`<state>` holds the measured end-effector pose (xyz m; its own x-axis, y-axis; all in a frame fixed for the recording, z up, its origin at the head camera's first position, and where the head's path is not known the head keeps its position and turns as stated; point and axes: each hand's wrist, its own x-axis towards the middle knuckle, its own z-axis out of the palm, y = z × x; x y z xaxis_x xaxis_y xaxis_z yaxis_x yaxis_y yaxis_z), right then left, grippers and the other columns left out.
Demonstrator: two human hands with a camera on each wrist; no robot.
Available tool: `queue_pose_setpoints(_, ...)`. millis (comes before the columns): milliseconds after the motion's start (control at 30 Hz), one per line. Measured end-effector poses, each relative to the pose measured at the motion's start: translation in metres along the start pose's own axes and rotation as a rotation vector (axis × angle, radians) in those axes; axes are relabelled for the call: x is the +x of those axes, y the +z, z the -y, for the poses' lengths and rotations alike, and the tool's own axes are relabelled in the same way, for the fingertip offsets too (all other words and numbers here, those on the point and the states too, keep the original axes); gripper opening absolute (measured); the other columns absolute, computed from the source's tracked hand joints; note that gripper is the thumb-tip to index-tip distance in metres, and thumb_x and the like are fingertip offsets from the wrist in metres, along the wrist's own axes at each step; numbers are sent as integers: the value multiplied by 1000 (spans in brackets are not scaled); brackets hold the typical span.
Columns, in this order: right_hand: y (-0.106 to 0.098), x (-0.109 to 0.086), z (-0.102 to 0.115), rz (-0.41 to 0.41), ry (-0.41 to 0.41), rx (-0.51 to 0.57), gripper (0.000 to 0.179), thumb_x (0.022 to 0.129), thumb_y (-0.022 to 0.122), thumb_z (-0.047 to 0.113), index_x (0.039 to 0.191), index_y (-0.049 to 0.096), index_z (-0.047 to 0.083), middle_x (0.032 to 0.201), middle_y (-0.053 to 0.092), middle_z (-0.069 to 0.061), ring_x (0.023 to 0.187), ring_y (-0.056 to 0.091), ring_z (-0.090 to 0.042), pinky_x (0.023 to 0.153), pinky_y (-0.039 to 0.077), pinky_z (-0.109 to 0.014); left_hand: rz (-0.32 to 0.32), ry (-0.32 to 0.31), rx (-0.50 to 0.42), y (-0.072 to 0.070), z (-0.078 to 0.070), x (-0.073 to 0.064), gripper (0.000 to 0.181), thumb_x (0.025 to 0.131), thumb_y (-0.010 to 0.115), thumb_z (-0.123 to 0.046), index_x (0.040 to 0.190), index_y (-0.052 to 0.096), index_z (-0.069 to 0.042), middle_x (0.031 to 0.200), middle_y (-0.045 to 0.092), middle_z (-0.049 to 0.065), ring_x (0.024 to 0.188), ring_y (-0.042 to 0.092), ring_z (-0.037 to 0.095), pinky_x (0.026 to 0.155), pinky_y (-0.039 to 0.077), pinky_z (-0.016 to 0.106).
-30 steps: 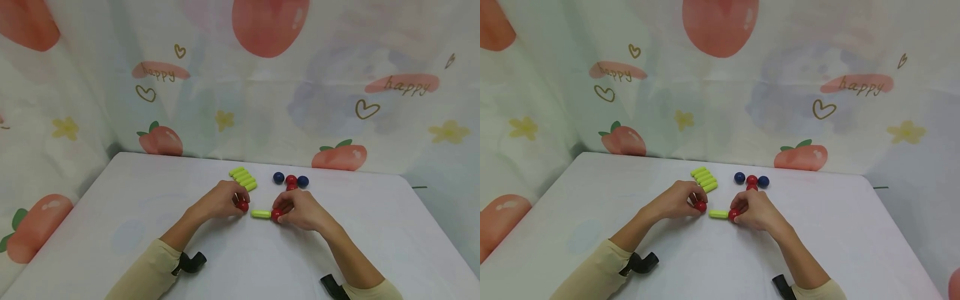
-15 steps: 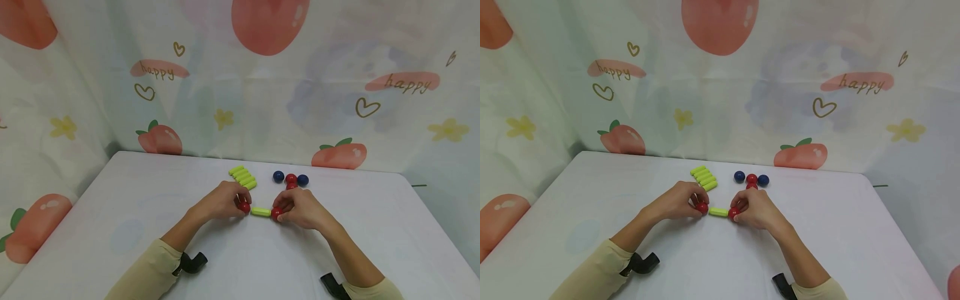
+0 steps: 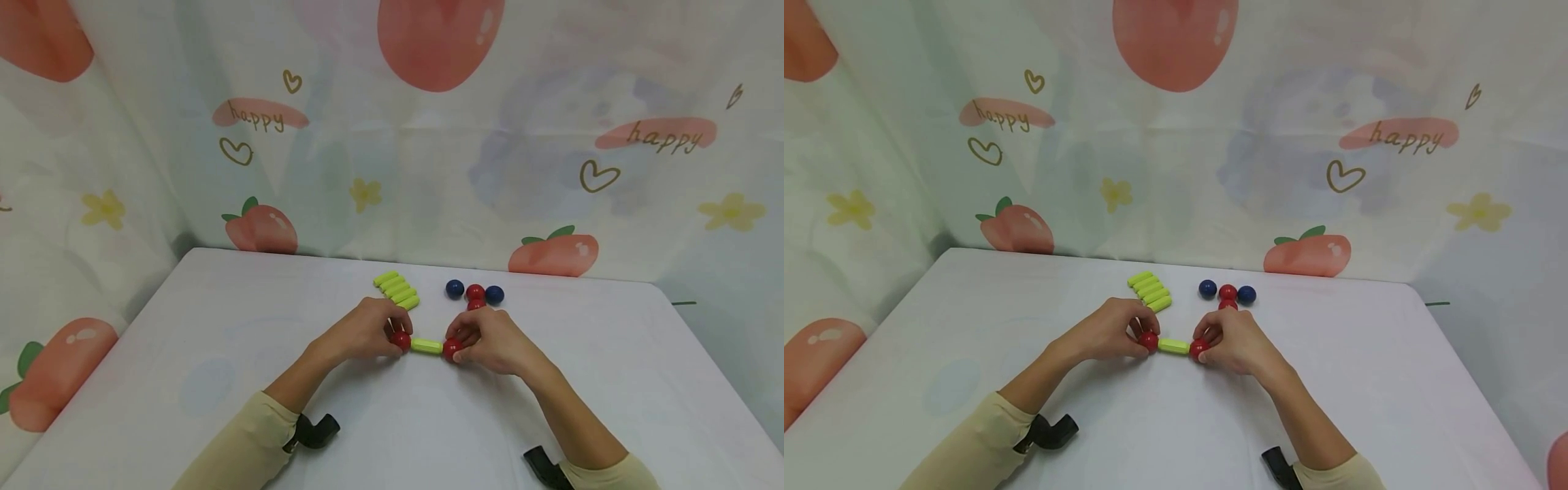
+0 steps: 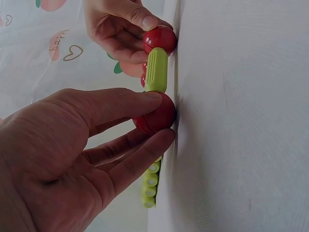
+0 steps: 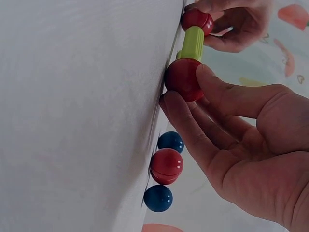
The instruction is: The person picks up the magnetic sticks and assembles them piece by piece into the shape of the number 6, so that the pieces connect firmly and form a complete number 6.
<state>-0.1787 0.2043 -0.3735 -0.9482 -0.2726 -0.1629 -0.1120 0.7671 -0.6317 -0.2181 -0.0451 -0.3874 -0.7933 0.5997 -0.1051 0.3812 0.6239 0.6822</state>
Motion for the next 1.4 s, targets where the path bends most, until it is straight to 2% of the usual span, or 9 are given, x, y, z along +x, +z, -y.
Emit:
queue_pose_setpoints(633,-1,0,-2,1,-30,-13,24,82,87,8,104,79,12,91,75,1,87,67,-15,81,59,-36,3,19,16,1,0,0,24,83,87,-9,102,75,-16,93,69,-5,88,65,14,79,56,25)
queue_pose_setpoints(833,-2,2,-4,5,-32,-9,24,83,86,8,105,79,12,92,76,1,90,69,-15,82,60,-36,2,47,19,0,0,-2,25,82,87,-7,102,75,-15,93,70,-4,88,66,15,78,55,26)
queue_pose_setpoints(933,-3,2,-4,7,-33,-6,24,83,86,7,105,79,12,93,76,1,89,69,-15,82,61,-37,24,29,23,-2,-2,-3,27,84,82,-1,107,75,-13,95,71,-2,90,66,16,79,56,27)
queue_pose_setpoints(1033,-3,2,-4,6,-32,-4,24,83,86,7,106,79,11,93,76,1,89,70,-15,83,61,-37,31,-18,40,-6,-5,-2,31,87,74,2,115,75,-12,101,72,0,94,66,17,84,57,30)
queue_pose_setpoints(1167,-2,2,-4,8,-25,-3,25,83,86,7,106,79,11,94,76,0,89,70,-15,83,61,-37,-20,-68,79,-12,-7,0,31,91,69,0,120,75,-12,106,72,3,95,65,16,85,57,33)
queue_pose_setpoints(1400,-1,3,-1,9,-13,6,26,83,86,7,108,79,11,96,76,0,91,69,-16,83,61,-37,-160,-84,153,-18,-6,16,23,92,74,-6,114,75,-11,100,70,4,91,62,17,81,56,30)
